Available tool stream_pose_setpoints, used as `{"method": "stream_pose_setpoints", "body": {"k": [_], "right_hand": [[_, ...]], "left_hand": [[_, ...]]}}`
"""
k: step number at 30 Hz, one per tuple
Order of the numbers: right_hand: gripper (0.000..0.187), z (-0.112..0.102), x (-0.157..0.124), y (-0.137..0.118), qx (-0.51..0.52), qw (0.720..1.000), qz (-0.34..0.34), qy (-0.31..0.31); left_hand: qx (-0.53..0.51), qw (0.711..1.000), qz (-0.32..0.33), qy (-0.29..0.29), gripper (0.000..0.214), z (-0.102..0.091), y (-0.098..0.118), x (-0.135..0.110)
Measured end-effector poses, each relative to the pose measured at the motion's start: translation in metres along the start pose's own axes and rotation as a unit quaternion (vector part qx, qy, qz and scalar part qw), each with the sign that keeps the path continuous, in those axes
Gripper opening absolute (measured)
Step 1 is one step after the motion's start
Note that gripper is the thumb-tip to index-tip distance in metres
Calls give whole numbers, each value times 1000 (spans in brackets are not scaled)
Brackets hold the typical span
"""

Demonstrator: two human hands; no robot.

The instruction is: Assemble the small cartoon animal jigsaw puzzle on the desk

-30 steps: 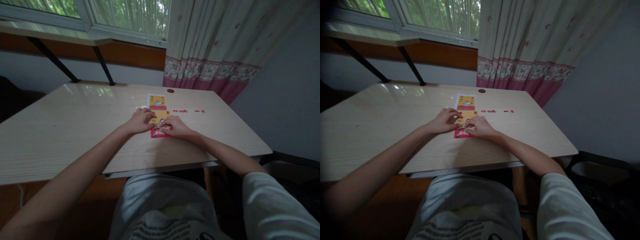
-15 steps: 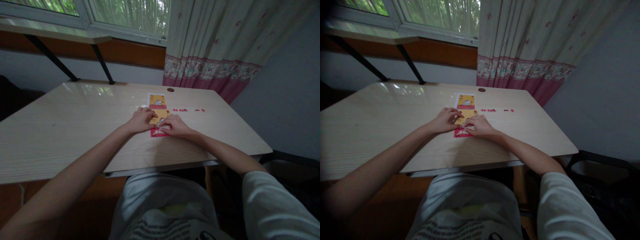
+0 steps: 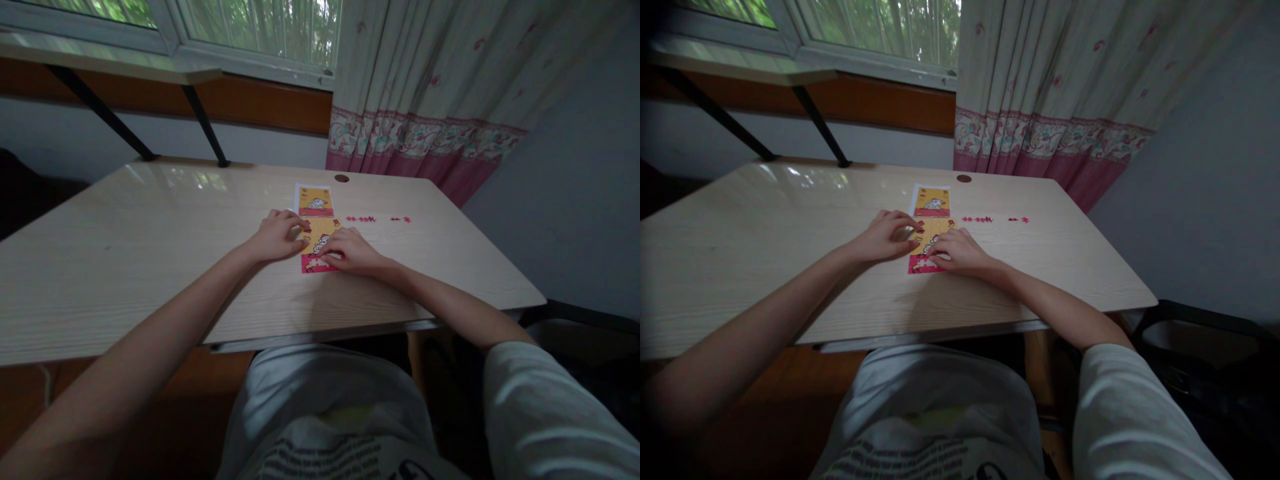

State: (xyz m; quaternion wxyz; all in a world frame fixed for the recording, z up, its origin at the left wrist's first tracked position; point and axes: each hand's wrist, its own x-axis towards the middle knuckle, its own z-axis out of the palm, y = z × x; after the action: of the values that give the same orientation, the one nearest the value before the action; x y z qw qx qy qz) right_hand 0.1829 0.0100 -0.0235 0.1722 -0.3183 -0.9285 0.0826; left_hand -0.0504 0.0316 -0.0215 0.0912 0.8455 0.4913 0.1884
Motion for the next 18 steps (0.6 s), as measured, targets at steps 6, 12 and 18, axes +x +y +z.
{"method": "stream_pose_setpoints", "body": {"k": [6,12,18], "right_hand": [[18,-4,0,-3,-3,1000,-3,-12],[19,-6,0,0,14,1000,-2,-19],[21,-12,-3,24,22,999,19,37]], "left_hand": [[11,1000,-12,-11,44,1,3,-1],[10,1000,-7,-13,43,-1,7,-1],[6,1000,-1,-13,44,-1,6,-2]]}}
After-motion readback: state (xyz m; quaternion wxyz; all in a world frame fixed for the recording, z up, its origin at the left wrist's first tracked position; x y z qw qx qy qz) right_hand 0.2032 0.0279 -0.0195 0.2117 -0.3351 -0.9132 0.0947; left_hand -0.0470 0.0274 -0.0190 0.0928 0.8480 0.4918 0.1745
